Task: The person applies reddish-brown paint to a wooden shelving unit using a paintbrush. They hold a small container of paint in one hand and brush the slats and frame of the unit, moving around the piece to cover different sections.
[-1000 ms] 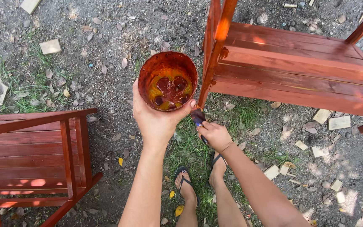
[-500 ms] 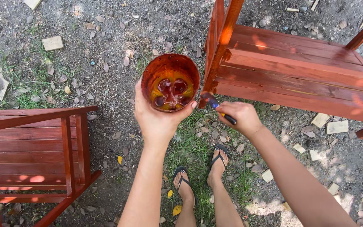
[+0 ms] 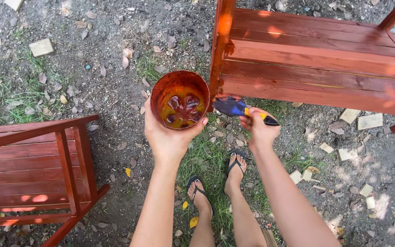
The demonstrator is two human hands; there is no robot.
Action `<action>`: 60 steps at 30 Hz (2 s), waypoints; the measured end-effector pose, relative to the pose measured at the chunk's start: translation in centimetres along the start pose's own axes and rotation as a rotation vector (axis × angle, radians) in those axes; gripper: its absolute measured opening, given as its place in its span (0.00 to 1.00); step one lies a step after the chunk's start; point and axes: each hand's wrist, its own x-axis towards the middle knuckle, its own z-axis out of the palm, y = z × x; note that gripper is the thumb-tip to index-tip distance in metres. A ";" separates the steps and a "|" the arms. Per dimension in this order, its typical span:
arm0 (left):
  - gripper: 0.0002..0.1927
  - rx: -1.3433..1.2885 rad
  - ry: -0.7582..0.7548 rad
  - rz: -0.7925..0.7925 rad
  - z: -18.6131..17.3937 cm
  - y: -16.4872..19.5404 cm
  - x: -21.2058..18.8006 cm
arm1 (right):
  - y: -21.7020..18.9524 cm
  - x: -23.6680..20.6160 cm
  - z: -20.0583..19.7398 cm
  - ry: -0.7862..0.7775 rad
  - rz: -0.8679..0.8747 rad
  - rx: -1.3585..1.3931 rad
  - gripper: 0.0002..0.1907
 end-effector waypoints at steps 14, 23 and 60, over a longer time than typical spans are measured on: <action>0.46 0.057 -0.045 -0.017 1.9 -1.6 -1.3 | 3.9 2.5 -0.9 0.338 0.265 0.335 0.09; 0.48 0.010 -0.040 -0.060 3.2 -2.7 -1.7 | 7.3 0.5 1.0 0.303 0.346 0.334 0.08; 0.47 0.051 0.112 0.009 -0.9 6.7 3.2 | -26.3 -0.1 13.9 -0.590 -1.760 -0.974 0.08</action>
